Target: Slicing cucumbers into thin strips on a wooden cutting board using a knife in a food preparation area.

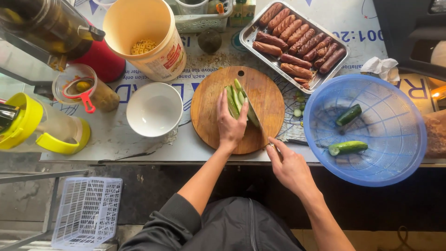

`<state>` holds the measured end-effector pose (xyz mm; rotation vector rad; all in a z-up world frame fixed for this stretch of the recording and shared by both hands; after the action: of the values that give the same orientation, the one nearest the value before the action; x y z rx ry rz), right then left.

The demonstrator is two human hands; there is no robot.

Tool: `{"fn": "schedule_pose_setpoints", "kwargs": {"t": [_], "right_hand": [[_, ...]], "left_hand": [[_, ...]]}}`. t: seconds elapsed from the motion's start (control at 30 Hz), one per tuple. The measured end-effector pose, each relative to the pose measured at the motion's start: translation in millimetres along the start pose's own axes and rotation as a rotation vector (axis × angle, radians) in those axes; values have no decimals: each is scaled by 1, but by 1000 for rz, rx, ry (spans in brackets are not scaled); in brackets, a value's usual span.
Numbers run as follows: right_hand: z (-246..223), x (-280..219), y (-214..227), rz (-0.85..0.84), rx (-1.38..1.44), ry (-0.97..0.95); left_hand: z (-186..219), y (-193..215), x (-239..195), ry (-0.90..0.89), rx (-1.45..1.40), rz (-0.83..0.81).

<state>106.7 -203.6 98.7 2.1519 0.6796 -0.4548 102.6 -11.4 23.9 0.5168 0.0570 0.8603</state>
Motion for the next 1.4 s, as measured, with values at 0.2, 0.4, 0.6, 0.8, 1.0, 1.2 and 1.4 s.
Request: {"fn": "schedule_pose_setpoints", "kwargs": {"t": [0.2, 0.4, 0.6, 0.8, 1.0, 1.2, 1.4], "right_hand": [[70, 26, -20, -281, 683, -62], [74, 41, -33, -439, 979, -57], [58, 40, -30, -555, 927, 5], [50, 47, -30, -642, 940, -9], [57, 36, -46, -637, 945, 1], [39, 20, -60, -597, 1020, 54], [16, -2, -29, -435, 1145, 212]], "left_hand": [[-2, -24, 6, -4, 167, 59], [-14, -52, 12, -80, 486, 65], [-34, -56, 6, -193, 354, 177], [-37, -48, 7, -190, 242, 259], [-36, -34, 5, -147, 141, 248], [-29, -22, 13, -129, 85, 193], [68, -15, 37, -313, -124, 73]]}}
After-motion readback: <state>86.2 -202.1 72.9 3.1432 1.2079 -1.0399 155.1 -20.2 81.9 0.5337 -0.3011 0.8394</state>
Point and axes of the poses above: each hand's wrist, its own x-axis towards the middle knuckle, its own y-axis out of the back of the hand, z = x × y, the point moved 2 cm from there along x, towards the middle knuckle, and after that the axes turned 8 degrees about x, right-handed, at the moved point
